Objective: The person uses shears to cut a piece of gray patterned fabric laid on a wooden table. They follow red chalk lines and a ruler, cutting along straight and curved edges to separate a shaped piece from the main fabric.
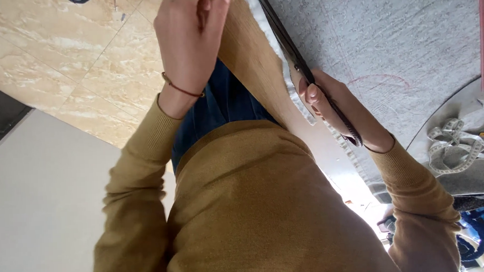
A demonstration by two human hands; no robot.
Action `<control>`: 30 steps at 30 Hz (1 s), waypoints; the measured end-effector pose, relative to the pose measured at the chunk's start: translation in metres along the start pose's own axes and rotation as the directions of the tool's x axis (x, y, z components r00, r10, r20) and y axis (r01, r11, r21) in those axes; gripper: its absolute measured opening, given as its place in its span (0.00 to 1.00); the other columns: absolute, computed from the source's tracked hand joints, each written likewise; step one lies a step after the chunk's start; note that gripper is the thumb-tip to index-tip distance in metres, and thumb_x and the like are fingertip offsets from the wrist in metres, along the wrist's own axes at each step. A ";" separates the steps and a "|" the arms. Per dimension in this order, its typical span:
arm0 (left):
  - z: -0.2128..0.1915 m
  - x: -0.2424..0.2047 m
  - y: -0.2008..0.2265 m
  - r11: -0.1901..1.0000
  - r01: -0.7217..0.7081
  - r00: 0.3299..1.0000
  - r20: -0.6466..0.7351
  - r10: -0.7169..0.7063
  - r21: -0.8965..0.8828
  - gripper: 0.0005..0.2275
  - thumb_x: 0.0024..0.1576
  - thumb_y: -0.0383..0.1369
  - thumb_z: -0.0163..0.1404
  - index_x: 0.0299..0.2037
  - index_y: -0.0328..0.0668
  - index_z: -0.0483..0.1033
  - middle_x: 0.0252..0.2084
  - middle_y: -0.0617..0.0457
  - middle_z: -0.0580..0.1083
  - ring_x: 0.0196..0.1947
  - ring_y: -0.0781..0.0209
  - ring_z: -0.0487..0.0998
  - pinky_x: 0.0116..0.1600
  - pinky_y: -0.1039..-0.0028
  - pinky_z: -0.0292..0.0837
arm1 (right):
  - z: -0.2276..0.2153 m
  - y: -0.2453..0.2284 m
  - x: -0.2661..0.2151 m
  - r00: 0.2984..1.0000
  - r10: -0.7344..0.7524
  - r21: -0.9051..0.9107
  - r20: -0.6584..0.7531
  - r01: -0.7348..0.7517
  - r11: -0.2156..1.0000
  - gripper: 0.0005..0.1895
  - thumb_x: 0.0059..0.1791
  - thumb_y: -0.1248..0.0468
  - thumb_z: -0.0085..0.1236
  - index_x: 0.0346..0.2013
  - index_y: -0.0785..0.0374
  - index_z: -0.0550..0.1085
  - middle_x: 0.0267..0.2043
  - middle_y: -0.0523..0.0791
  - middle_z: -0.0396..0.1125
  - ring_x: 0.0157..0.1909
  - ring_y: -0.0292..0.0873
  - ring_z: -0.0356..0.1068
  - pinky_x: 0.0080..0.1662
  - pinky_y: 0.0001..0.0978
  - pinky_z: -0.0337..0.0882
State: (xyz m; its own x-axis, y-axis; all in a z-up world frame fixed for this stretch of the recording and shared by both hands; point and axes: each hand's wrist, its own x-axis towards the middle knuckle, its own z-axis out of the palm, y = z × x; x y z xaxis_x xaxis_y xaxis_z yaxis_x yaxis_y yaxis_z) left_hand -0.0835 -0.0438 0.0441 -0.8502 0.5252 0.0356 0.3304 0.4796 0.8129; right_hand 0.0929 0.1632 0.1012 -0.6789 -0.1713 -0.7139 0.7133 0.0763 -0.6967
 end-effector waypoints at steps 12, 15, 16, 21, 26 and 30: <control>0.025 0.014 -0.025 0.932 0.211 0.944 -0.310 -0.116 0.294 0.22 0.61 0.49 0.49 0.23 0.46 0.55 0.21 0.54 0.57 0.27 0.55 0.60 0.42 0.65 0.50 | -0.003 -0.010 0.010 0.995 -0.096 0.049 0.035 0.094 0.994 0.29 0.55 0.36 0.32 0.43 0.60 0.63 0.26 0.35 0.50 0.23 0.28 0.49 0.27 0.20 0.55; 0.027 0.019 -0.026 0.922 0.244 0.924 -0.361 -0.127 0.301 0.21 0.55 0.40 0.56 0.23 0.46 0.52 0.22 0.55 0.56 0.28 0.56 0.59 0.44 0.66 0.50 | -0.002 -0.011 0.012 0.997 -0.075 -0.031 0.000 0.075 0.997 0.30 0.53 0.33 0.31 0.35 0.57 0.61 0.24 0.36 0.53 0.23 0.30 0.50 0.29 0.22 0.56; 0.026 0.021 -0.024 0.930 0.233 0.921 -0.371 -0.117 0.284 0.21 0.54 0.40 0.58 0.24 0.47 0.52 0.23 0.56 0.56 0.30 0.58 0.59 0.43 0.66 0.48 | -0.002 -0.008 0.012 0.999 -0.026 -0.078 -0.033 0.024 0.997 0.31 0.53 0.32 0.31 0.34 0.57 0.62 0.24 0.36 0.54 0.25 0.31 0.52 0.31 0.23 0.57; 0.023 0.026 -0.022 0.924 0.246 0.921 -0.368 -0.129 0.292 0.22 0.50 0.40 0.60 0.23 0.48 0.53 0.22 0.58 0.56 0.30 0.59 0.58 0.43 0.66 0.47 | -0.002 -0.002 0.012 0.999 -0.009 -0.120 -0.047 0.003 0.993 0.32 0.52 0.32 0.31 0.33 0.58 0.62 0.25 0.37 0.58 0.26 0.33 0.57 0.32 0.25 0.60; 0.021 0.029 -0.017 0.943 0.215 0.918 -0.383 -0.106 0.253 0.14 0.50 0.40 0.58 0.25 0.51 0.63 0.26 0.59 0.62 0.34 0.59 0.64 0.47 0.64 0.49 | -0.004 -0.014 0.018 0.999 0.045 -0.067 -0.019 -0.047 0.997 0.32 0.50 0.32 0.34 0.39 0.58 0.64 0.27 0.37 0.56 0.25 0.31 0.54 0.29 0.23 0.60; 0.024 0.027 -0.020 0.943 0.229 0.913 -0.390 -0.121 0.243 0.16 0.53 0.42 0.57 0.23 0.50 0.62 0.20 0.58 0.59 0.31 0.61 0.65 0.51 0.63 0.50 | -0.004 -0.029 0.026 1.000 0.015 -0.045 0.011 -0.015 0.999 0.30 0.52 0.33 0.33 0.41 0.58 0.63 0.24 0.36 0.54 0.23 0.30 0.54 0.27 0.21 0.60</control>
State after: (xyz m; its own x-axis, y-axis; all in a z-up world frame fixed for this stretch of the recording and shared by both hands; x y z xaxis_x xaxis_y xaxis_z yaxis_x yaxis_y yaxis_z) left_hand -0.1029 -0.0221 0.0146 -0.9759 0.1470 0.1611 0.2165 0.7433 0.6330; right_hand 0.0541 0.1602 0.1029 -0.6659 -0.1808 -0.7238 0.7148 0.1230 -0.6884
